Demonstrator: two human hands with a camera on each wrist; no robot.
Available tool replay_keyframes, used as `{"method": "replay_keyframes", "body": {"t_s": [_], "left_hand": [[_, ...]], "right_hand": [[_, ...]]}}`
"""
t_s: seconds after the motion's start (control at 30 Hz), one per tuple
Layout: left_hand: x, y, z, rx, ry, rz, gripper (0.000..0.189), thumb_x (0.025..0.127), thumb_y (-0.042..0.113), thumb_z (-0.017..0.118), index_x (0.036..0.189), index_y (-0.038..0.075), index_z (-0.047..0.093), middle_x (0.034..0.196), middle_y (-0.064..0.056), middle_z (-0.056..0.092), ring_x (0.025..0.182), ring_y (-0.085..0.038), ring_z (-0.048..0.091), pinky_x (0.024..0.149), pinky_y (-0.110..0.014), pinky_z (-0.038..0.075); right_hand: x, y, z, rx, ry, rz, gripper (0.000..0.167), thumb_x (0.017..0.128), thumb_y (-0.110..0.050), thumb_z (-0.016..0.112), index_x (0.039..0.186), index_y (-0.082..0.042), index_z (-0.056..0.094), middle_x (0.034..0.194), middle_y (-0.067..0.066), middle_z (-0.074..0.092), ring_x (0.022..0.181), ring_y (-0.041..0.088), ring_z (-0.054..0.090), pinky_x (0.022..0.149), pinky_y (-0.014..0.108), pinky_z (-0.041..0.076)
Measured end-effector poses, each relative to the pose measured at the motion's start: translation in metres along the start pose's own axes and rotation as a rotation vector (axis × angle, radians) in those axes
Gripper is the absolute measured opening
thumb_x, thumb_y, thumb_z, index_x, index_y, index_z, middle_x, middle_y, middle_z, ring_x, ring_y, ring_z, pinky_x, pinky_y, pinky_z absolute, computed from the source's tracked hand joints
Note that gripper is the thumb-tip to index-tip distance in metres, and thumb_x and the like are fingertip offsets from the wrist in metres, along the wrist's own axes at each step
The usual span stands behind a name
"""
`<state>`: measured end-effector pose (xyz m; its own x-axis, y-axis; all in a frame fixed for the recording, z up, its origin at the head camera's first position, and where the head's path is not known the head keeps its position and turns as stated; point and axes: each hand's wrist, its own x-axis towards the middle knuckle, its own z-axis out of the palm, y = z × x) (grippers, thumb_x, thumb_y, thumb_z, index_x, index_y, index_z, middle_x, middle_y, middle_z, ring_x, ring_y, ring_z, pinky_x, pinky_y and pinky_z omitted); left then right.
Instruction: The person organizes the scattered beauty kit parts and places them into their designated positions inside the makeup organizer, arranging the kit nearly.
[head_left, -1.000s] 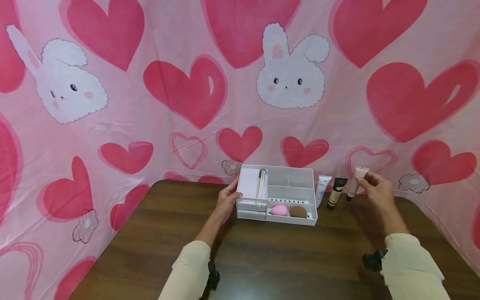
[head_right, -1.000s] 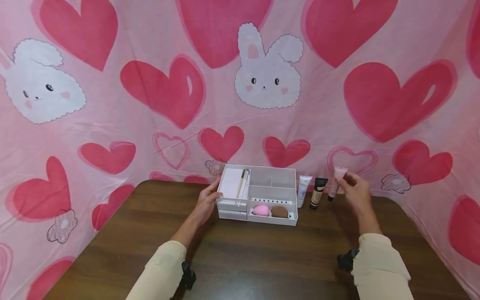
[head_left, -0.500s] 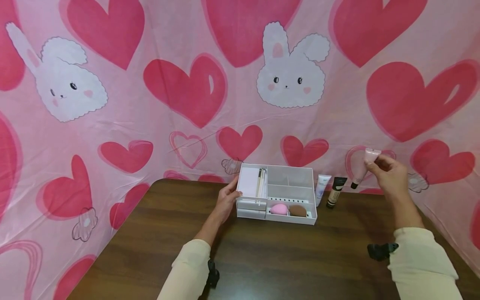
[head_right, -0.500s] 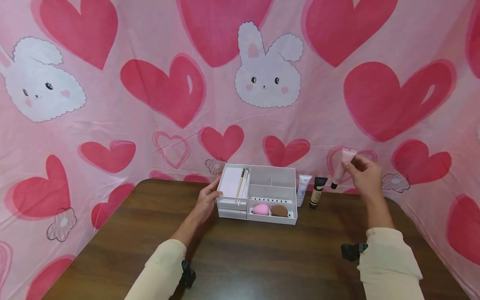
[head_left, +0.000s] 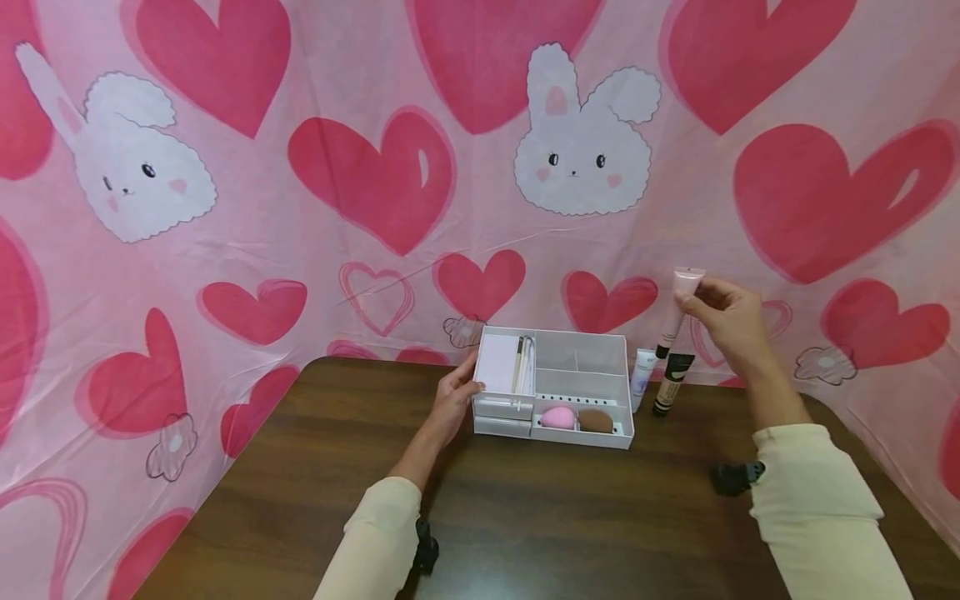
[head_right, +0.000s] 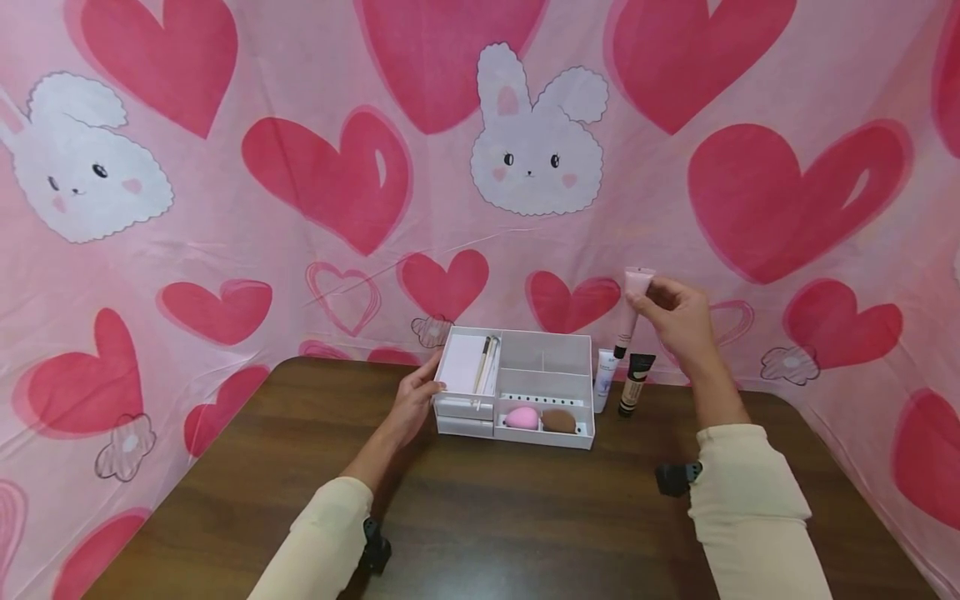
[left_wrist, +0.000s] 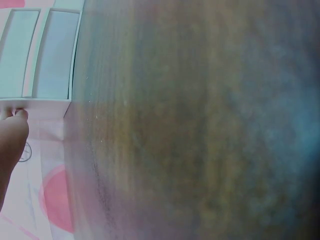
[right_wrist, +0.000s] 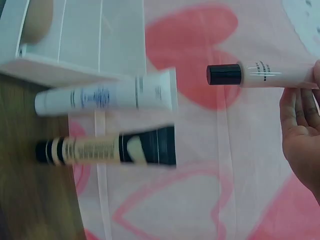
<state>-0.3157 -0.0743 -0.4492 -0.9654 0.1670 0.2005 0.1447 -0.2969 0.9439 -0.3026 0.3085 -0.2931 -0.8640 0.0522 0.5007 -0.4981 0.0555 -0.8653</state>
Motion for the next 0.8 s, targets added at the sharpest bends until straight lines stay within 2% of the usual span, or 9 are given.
{"method": "replay_keyframes", "body": {"t_s": [0.1,0.2,0.23,0.3,0.37,0.5,0.6,0.7,0.8], "left_hand": [[0.0,0.0,-0.001,0.007,0.001,0.0,0.069,0.09,-0.006,0.049,0.155,-0.009,0.027,0.168,-0.023,0.018,0.148,-0.032,0.025,0.096,-0.007,0.042],[0.0,0.001,-0.001,0.004,0.0,-0.003,0.069,0.09,-0.006,0.049,0.155,-0.008,0.027,0.169,-0.022,0.018,0.148,-0.031,0.024,0.097,-0.007,0.041],[-0.001,0.0,-0.001,-0.002,0.002,-0.007,0.07,0.089,-0.005,0.049,0.155,-0.008,0.027,0.169,-0.021,0.018,0.148,-0.03,0.024,0.097,-0.007,0.041],[-0.001,0.001,-0.001,-0.001,-0.004,-0.007,0.07,0.09,-0.005,0.049,0.156,-0.007,0.027,0.169,-0.02,0.018,0.149,-0.03,0.024,0.098,-0.007,0.041],[-0.002,0.001,-0.001,-0.002,-0.009,-0.006,0.07,0.09,-0.005,0.049,0.156,-0.007,0.026,0.169,-0.021,0.018,0.15,-0.03,0.023,0.097,-0.007,0.041],[-0.001,0.0,-0.001,-0.002,-0.007,-0.005,0.07,0.09,-0.004,0.05,0.156,-0.006,0.027,0.169,-0.02,0.018,0.15,-0.03,0.024,0.098,-0.007,0.042],[0.0,-0.001,-0.002,0.0,-0.005,-0.007,0.07,0.09,-0.005,0.05,0.156,-0.006,0.028,0.169,-0.019,0.019,0.149,-0.029,0.025,0.098,-0.007,0.041],[0.0,-0.002,-0.002,0.004,-0.009,-0.006,0.069,0.09,-0.005,0.049,0.156,-0.006,0.028,0.169,-0.02,0.019,0.149,-0.028,0.025,0.099,-0.007,0.04],[0.0,-0.002,-0.002,0.003,-0.006,0.002,0.069,0.09,-0.005,0.049,0.155,-0.007,0.028,0.169,-0.02,0.019,0.149,-0.028,0.025,0.099,-0.007,0.04]], "right_hand": [[0.006,0.0,0.017,-0.129,-0.04,0.026,0.029,0.092,-0.002,0.07,0.096,-0.031,0.074,0.086,-0.023,0.072,0.081,-0.006,0.063,0.077,0.006,0.051],[0.01,0.003,0.035,-0.254,-0.087,0.048,0.015,0.093,-0.008,0.071,0.105,-0.017,0.073,0.086,-0.028,0.067,0.082,-0.006,0.061,0.077,0.007,0.052],[0.011,0.004,0.041,-0.288,-0.099,0.052,0.015,0.094,-0.01,0.07,0.109,-0.009,0.073,0.086,-0.029,0.066,0.082,-0.007,0.061,0.077,0.007,0.052],[0.013,0.008,0.052,-0.34,-0.122,0.061,0.028,0.095,-0.012,0.07,0.118,0.005,0.068,0.086,-0.032,0.063,0.082,-0.009,0.061,0.078,0.007,0.051],[0.014,0.013,0.063,-0.364,-0.137,0.078,0.038,0.095,-0.013,0.069,0.125,0.01,0.064,0.087,-0.033,0.061,0.083,-0.009,0.061,0.078,0.006,0.051],[0.015,0.027,0.082,-0.386,-0.142,0.096,0.04,0.096,-0.017,0.069,0.128,0.007,0.065,0.105,0.0,0.074,0.085,-0.008,0.06,0.08,0.005,0.049],[0.014,0.04,0.096,-0.395,-0.127,0.089,0.038,0.096,-0.015,0.069,0.126,0.009,0.065,0.118,0.029,0.068,0.085,-0.007,0.058,0.079,0.004,0.048],[0.014,0.053,0.108,-0.388,-0.094,0.08,0.034,0.095,-0.01,0.069,0.122,0.011,0.066,0.116,0.034,0.067,0.082,-0.007,0.056,0.077,0.003,0.047],[0.014,0.062,0.119,-0.38,-0.066,0.082,0.031,0.094,-0.008,0.07,0.119,0.011,0.068,0.112,0.033,0.068,0.083,0.0,0.056,0.074,0.004,0.047]]}}
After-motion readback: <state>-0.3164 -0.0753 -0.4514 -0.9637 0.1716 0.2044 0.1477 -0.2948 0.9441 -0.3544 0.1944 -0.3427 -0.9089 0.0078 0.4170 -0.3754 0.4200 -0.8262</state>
